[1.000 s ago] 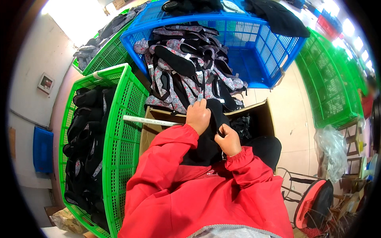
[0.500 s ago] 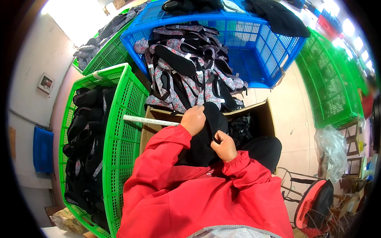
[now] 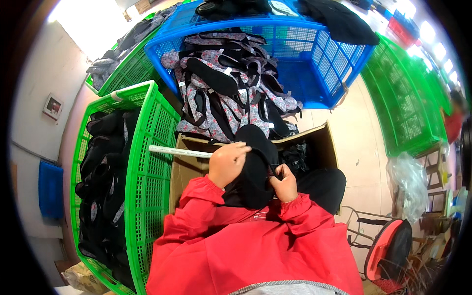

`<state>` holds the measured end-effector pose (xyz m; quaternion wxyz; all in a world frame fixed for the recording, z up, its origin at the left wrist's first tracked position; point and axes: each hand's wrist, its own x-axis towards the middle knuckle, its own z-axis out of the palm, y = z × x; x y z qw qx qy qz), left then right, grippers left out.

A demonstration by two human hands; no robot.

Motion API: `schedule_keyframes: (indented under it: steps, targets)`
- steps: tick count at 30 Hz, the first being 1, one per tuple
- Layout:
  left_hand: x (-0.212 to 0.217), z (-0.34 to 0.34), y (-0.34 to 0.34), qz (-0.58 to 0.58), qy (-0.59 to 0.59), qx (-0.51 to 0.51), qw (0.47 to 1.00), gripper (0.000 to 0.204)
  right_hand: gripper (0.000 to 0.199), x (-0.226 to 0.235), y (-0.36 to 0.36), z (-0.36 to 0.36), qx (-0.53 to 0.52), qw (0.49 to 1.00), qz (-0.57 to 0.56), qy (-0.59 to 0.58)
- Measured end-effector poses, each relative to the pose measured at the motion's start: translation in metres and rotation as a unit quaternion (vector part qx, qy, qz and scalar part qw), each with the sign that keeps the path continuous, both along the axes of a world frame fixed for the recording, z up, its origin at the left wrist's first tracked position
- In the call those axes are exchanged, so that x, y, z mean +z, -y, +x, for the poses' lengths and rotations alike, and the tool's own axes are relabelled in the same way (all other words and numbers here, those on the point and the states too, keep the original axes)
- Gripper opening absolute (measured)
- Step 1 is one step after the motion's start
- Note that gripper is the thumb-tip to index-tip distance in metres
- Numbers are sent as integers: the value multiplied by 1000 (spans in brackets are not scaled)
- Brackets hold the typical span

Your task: The person sits on the floor and assembles slippers by hand. They pick up a slipper upper and a sole, attach a small black strap to the upper, and then press the upper onto the sole. The person repeats this process for multiple slippers, placing the finished items into a green basket.

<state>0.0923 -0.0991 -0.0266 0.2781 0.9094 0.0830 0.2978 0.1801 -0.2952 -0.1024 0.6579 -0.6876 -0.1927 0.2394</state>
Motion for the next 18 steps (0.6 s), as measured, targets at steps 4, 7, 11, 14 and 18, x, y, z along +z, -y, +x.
schedule_keyframes:
  steps: [4,7,11,14,18]
  targets:
    - [-19,-9,-8,-417,95,73,901,38,22,-12,10,10,-15,990,69,-125]
    - [-19,-11,-4,-614,94,-42,783,70,26,-6,18,9,53,985,67,-150]
    - [8,-7,17,-740,102,-171,642,85,28,-10,24,-1,146,972,69,-170]
    - [8,-6,26,-747,110,-182,630,83,28,-10,25,-7,169,962,56,-205]
    - [12,-4,29,-729,96,-151,661,72,26,-9,25,-7,174,967,48,-178]
